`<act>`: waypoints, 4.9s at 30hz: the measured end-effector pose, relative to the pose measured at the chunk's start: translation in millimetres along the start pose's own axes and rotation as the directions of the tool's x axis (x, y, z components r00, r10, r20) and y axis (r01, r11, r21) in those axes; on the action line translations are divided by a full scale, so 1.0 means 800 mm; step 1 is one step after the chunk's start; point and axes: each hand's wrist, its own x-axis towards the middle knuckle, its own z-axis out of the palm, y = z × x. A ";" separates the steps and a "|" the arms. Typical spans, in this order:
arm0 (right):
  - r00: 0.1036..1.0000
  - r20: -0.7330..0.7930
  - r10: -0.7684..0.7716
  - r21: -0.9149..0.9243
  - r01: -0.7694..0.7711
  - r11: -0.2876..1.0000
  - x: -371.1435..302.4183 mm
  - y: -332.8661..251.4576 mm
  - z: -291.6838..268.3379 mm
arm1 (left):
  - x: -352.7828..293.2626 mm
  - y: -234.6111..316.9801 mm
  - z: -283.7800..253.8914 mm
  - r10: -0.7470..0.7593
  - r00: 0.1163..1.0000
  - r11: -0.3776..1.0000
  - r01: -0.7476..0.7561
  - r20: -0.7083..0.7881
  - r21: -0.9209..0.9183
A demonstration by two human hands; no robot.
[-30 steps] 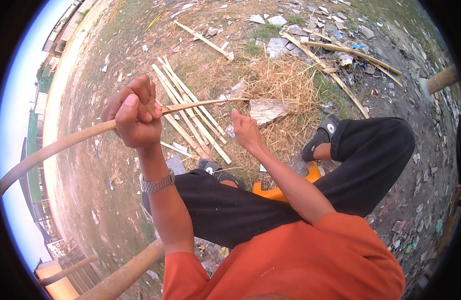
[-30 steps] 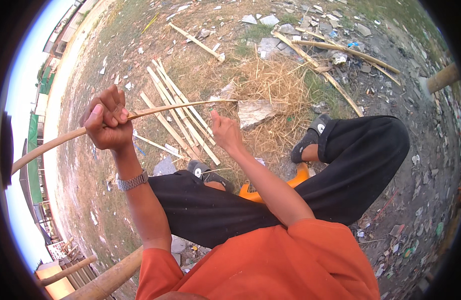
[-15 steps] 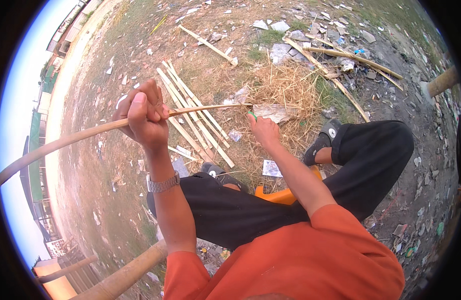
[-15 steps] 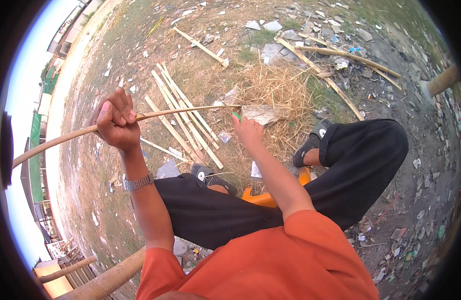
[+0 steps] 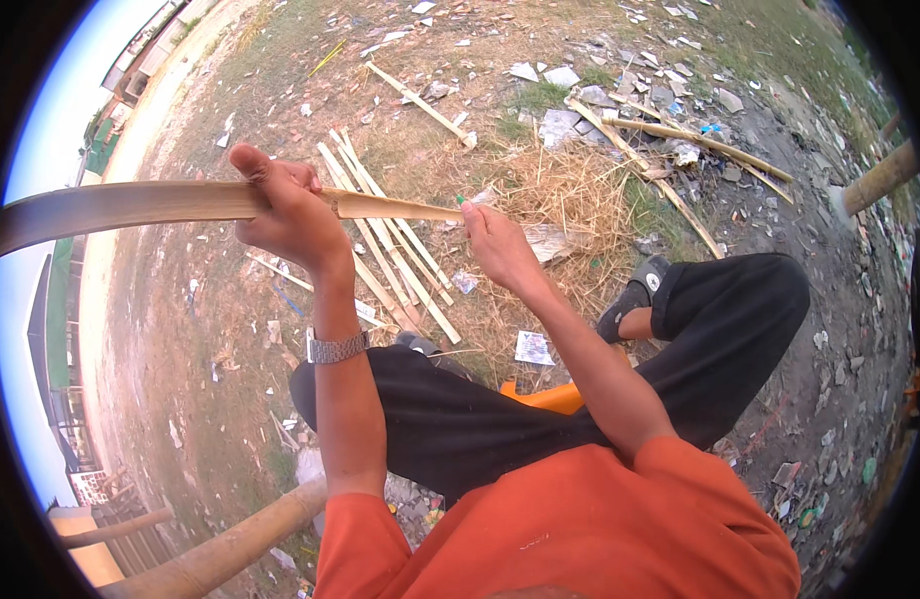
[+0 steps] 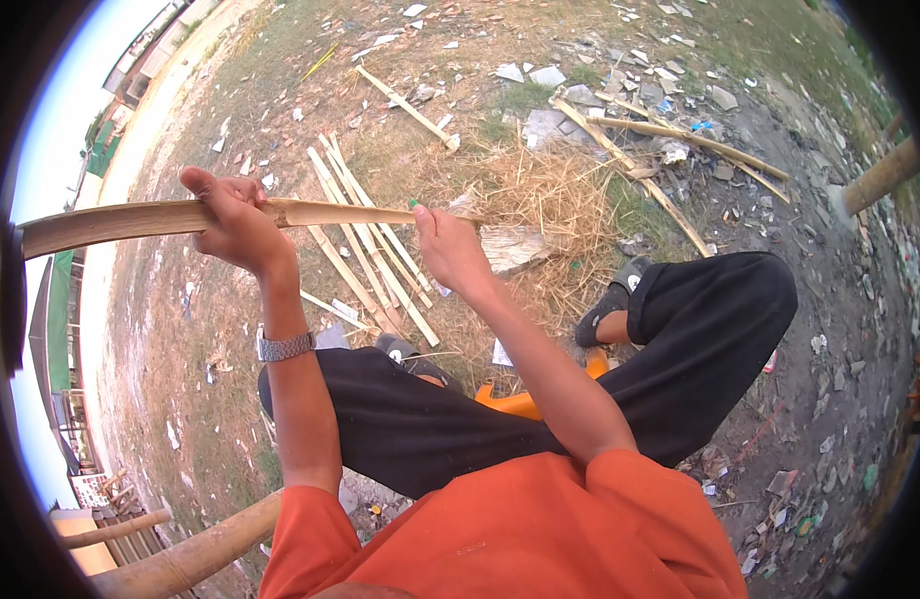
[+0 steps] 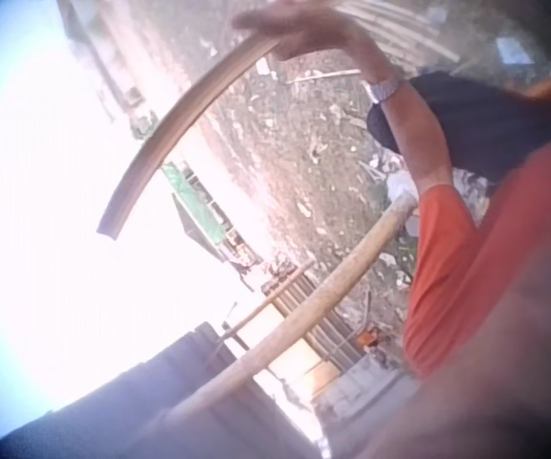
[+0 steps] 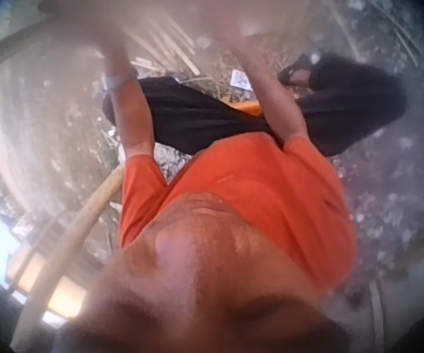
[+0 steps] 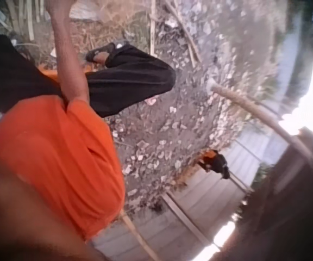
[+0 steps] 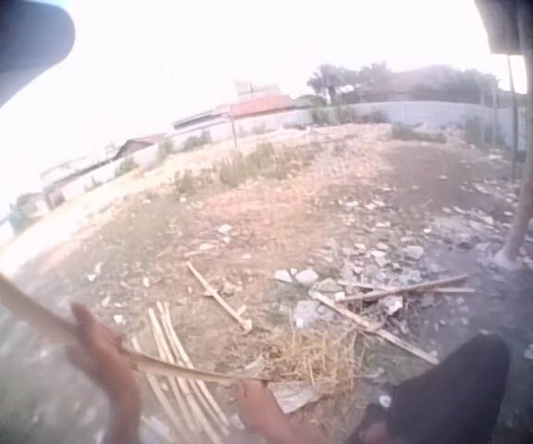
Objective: The person sits on a small stool outdoors and uses a green utility knife to shave the surface of a long, thin bamboo stick. They hold the stick with their left hand and scrape along its length with the knife in their right hand, removing the outer layer.
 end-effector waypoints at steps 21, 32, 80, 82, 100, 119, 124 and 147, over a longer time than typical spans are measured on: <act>0.953 -0.185 -0.238 -0.153 0.212 0.965 -0.032 -0.019 0.079 | -0.008 -0.004 -0.009 0.015 1.000 0.999 -0.015 -0.004 0.036; 0.991 -0.109 0.072 -0.212 -0.094 0.973 -0.009 0.070 0.072 | -0.014 0.002 -0.008 0.025 0.997 0.999 -0.022 0.067 -0.042; 0.945 -0.200 -0.259 -0.051 0.254 0.966 -0.018 0.011 0.059 | -0.005 -0.013 -0.017 0.199 0.852 0.928 -0.005 0.485 -0.372; 0.937 -0.202 -0.286 -0.148 0.259 0.954 -0.020 0.028 0.068 | -0.004 -0.016 -0.018 0.189 0.866 0.928 -0.004 0.464 -0.372; 0.964 -0.260 -0.057 0.121 0.091 0.988 0.013 0.005 0.019 | -0.017 0.010 0.058 0.326 0.658 0.871 -0.489 0.679 0.055; 0.854 -0.519 0.019 0.312 0.169 0.935 -0.056 0.117 0.001 | -0.138 0.104 0.060 0.234 0.402 0.671 -0.725 0.885 0.152; 0.829 -0.554 0.077 0.348 0.146 0.926 -0.086 0.137 -0.018 | -0.193 0.125 0.023 0.268 0.340 0.622 -0.775 0.901 0.108; 0.981 -0.173 -0.086 0.150 0.112 0.982 -0.010 0.027 -0.020 | -0.035 0.046 0.021 0.012 0.663 0.983 -0.147 0.749 0.114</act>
